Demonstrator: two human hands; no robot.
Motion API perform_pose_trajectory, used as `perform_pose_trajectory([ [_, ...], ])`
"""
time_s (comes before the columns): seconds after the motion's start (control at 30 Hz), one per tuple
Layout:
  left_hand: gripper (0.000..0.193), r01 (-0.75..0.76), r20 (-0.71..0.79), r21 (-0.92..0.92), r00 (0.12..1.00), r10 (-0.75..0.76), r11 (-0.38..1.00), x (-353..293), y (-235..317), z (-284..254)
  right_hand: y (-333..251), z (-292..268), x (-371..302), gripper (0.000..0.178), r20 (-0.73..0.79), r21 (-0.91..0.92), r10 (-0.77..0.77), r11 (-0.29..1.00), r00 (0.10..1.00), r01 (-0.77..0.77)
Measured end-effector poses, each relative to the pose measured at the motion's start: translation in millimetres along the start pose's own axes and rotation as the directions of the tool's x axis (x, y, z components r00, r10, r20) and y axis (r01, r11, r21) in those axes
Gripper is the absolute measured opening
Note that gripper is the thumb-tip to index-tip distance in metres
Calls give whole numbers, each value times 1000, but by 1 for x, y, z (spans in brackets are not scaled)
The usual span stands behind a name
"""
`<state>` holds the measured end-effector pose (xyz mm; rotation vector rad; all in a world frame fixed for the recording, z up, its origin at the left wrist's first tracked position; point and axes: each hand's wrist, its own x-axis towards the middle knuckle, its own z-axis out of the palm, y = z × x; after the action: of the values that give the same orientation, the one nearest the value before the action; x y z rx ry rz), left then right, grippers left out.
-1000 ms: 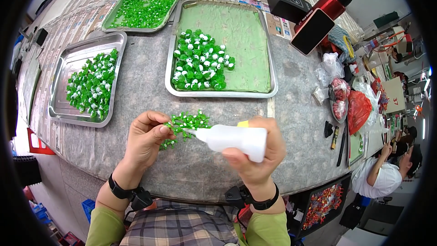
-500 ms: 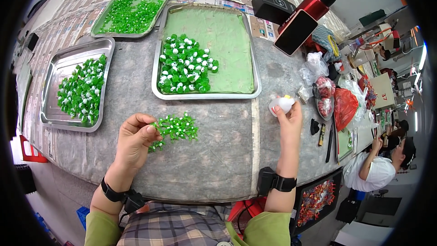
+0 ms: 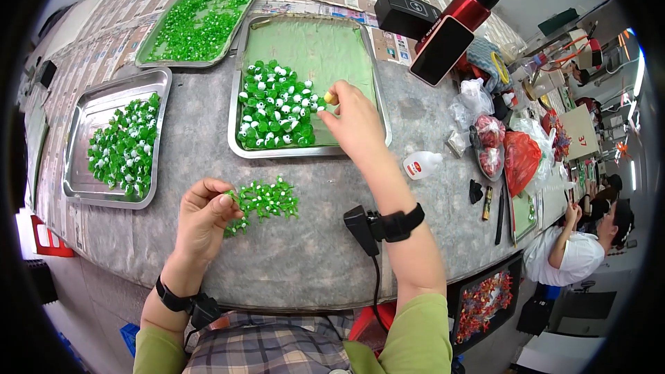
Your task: The person applies glue to green plastic pieces, attaches white plastic pieces to them by hand, and places the assembled items onto a tray.
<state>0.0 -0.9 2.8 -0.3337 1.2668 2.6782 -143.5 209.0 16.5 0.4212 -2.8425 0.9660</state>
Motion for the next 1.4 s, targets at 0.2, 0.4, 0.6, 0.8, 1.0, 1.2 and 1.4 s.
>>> perform_pose_trajectory([
  [0.2,12,18,7,5,1000,-18,1000,-1,0,0,18,26,5,32,-43,-203,-31,979,999,22],
  [0.4,12,13,26,1,1000,-13,1000,-3,1,-4,-45,-14,-41,29,200,461,-12,884,980,-84],
  [0.6,11,-15,153,67,988,4,998,0,-2,2,-68,-3,-91,40,440,546,-132,824,888,-148],
  [0.8,11,10,242,146,969,-46,989,-1,-2,4,-71,8,-100,39,369,741,-138,640,919,-201],
  [1.0,11,80,170,40,982,-86,996,-1,-2,4,-63,15,-99,31,497,849,-75,246,865,-467],
  [1.2,13,120,149,-40,982,-113,992,-1,-1,1,-68,21,-106,21,454,859,-11,270,891,-435],
  [1.4,13,115,129,-48,986,-108,992,-1,0,2,-69,23,-108,23,419,882,40,221,907,-417],
])
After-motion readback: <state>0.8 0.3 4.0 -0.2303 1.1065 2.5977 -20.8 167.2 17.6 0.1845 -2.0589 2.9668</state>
